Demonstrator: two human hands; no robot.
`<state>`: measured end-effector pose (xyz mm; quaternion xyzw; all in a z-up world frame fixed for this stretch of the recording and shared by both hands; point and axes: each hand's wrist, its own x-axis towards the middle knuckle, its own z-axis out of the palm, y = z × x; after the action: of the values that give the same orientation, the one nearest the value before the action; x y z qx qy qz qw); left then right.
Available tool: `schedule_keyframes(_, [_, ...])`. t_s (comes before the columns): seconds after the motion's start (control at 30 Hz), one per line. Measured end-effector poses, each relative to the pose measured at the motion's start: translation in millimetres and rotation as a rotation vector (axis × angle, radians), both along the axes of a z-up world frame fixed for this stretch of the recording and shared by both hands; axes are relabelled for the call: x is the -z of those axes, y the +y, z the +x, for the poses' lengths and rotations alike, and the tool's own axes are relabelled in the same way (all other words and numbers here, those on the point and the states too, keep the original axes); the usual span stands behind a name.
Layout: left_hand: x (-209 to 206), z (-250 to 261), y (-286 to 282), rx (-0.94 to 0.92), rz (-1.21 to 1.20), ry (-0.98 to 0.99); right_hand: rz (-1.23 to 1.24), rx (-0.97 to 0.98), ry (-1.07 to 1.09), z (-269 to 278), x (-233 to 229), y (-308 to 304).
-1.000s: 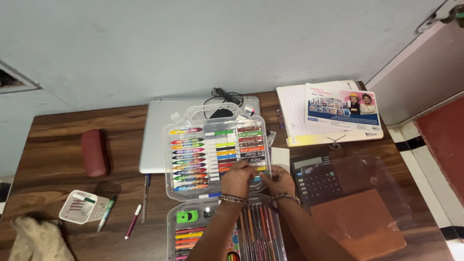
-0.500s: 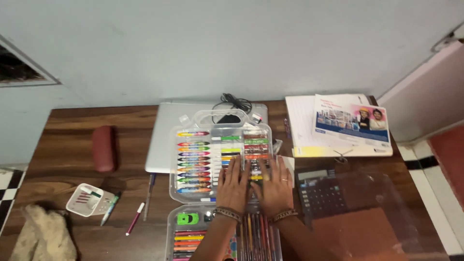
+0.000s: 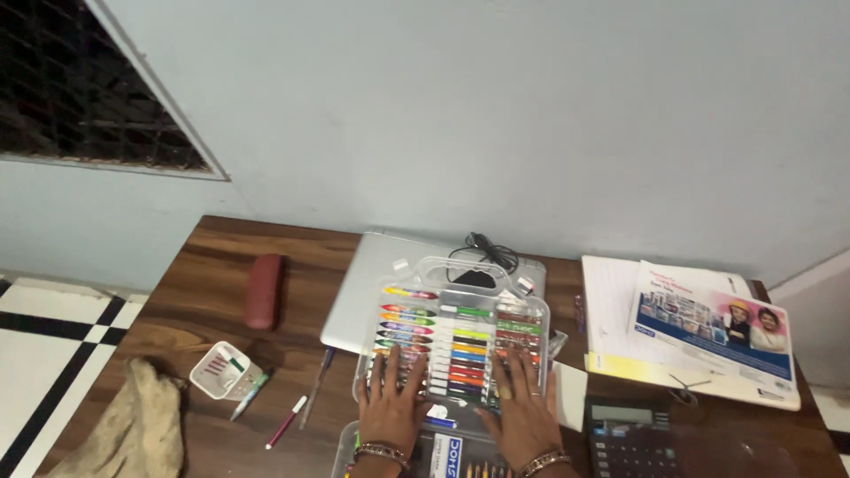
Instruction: The person organizes colored markers in a clear plastic case, then wipes a pencil case and a small white container with a cloth. The person closes the case and places the cloth on top.
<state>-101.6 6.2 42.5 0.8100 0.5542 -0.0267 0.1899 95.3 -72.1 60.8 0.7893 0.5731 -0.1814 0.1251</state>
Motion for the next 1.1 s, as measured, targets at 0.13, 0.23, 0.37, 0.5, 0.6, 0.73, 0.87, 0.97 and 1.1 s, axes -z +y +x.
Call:
schedule_keyframes(0.13, [18, -18, 2, 0.004, 0.095, -0.102, 0.044, 0.027, -0.012, -1, 4, 2])
schedule_keyframes(0.23, [23, -25, 2, 0.045, 0.086, -0.114, 0.072, 0.060, -0.043, -8, 7, 1])
schedule_keyframes(0.37, [23, -36, 5, 0.074, 0.117, -0.245, 0.121, 0.094, -0.024, -32, 11, -2])
schedule_keyframes(0.5, [24, -66, 6, -0.068, 0.151, -0.470, 0.280, 0.042, 0.001, -68, 15, -3])
schedule_keyframes(0.6, [27, -101, 7, -0.092, 0.265, -0.577, 0.261, 0.034, 0.010, -94, 19, 0])
schedule_keyframes(0.73, [34, -141, 12, -0.108, 0.154, -0.631, 0.332, 0.014, 0.037, -121, 30, -2])
schedule_keyframes(0.87, [44, -161, 15, -0.038, 0.167, -0.649, 0.510, 0.069, 0.007, -133, 39, -9])
schedule_keyframes(0.97, [48, -162, 13, 0.021, 0.173, -0.658, 0.522, 0.129, 0.027, -131, 42, -8])
schedule_keyframes(1.1, [45, -155, 14, 0.027, 0.053, -0.623, 0.454, 0.120, 0.102, -121, 39, 2])
